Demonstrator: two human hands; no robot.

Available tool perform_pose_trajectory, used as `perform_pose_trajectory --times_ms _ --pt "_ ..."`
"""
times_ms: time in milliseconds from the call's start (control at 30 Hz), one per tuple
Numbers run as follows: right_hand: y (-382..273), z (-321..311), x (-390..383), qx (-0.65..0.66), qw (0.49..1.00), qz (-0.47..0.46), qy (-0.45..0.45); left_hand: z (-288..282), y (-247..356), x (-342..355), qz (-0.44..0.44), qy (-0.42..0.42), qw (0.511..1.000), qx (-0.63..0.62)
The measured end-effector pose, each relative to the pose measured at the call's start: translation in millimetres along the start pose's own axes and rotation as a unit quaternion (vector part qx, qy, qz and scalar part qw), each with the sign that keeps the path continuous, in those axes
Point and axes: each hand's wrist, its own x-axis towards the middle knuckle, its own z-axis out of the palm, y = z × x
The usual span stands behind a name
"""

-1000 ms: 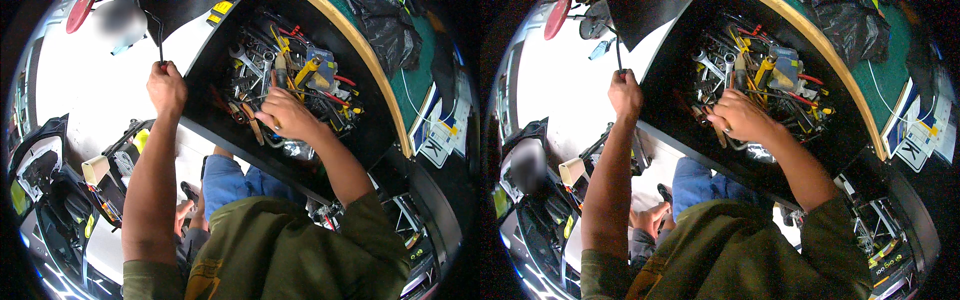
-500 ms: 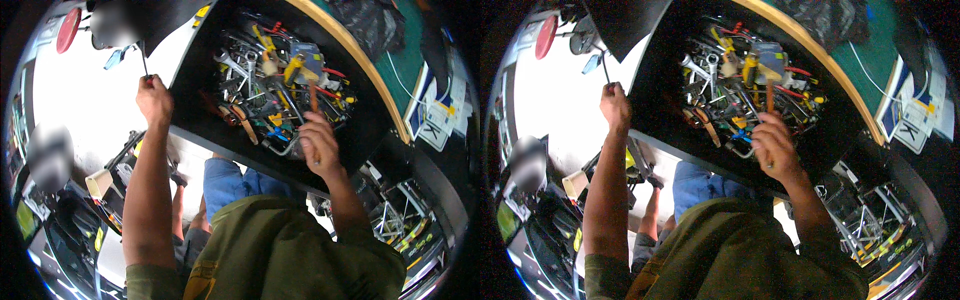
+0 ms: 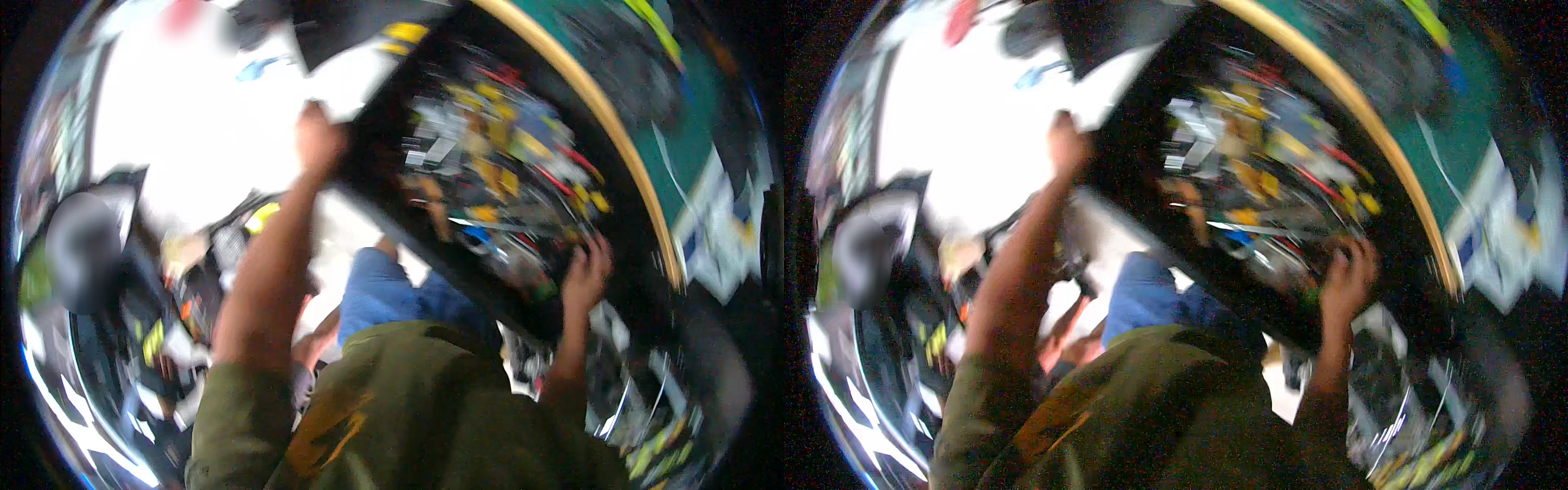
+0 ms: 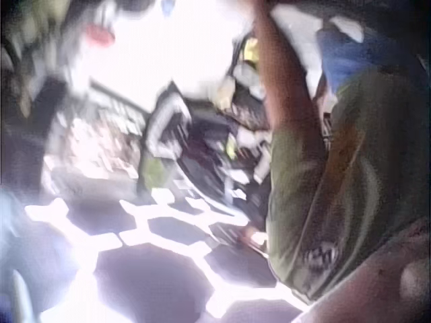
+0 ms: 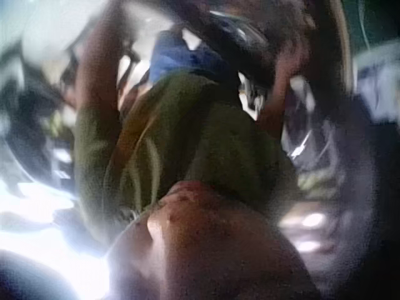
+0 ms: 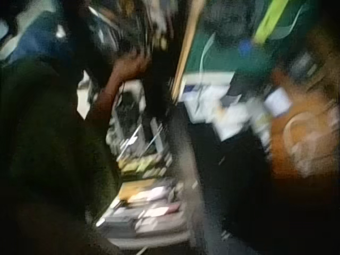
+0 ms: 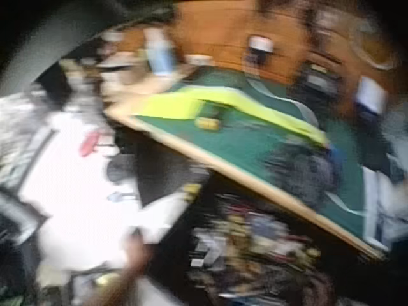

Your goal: The person kneels beside a white car and installs a black plastic trim piece along the wheel arch. They use a red pry tool to align and secure the trim, then walk to a tool cart to retrieve additional tools before returning to the wheel area.

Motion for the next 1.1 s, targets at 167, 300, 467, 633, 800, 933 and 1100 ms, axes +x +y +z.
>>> perform_pose_trajectory --times_ms 167,300,467,633,800,933,1100 --pt "-8.2 -19.0 -27.8 0.078 0.995 -0.039 -0.047 -11.2 35.9 -0.6 -0.109 0.126 0.947 -0.276" --pt "-52.2 -37.2 3.1 0.193 0.973 -0.026 -0.121 -51.5 48.0 -57.4 0.025 0.218 0.906 -0.363" --pt "-180.9 -20.3 8.6 0.300 0.915 -0.134 -0.234 -84.9 22.9 -165.8 0.088 -0.009 0.924 -0.372" --pt "-296.4 27.0 -45.0 0.394 0.827 -0.150 -0.372 -110.8 -15.2 -231.6 0.126 -0.090 0.913 -0.379" --pt "-380.6 37.4 -71.5 0.376 0.821 -0.185 -0.388 -133.3 -103.0 -235.4 0.160 -0.104 0.886 -0.422" --pt "-438.5 48.4 -67.1 0.491 0.793 -0.060 -0.356 -158.7 -198.5 -223.1 0.141 -0.105 0.874 -0.452" --pt "-500.4 43.7 -65.8 0.406 0.839 -0.057 -0.359 -154.4 -321.2 -212.3 -0.025 -0.007 0.881 -0.473"
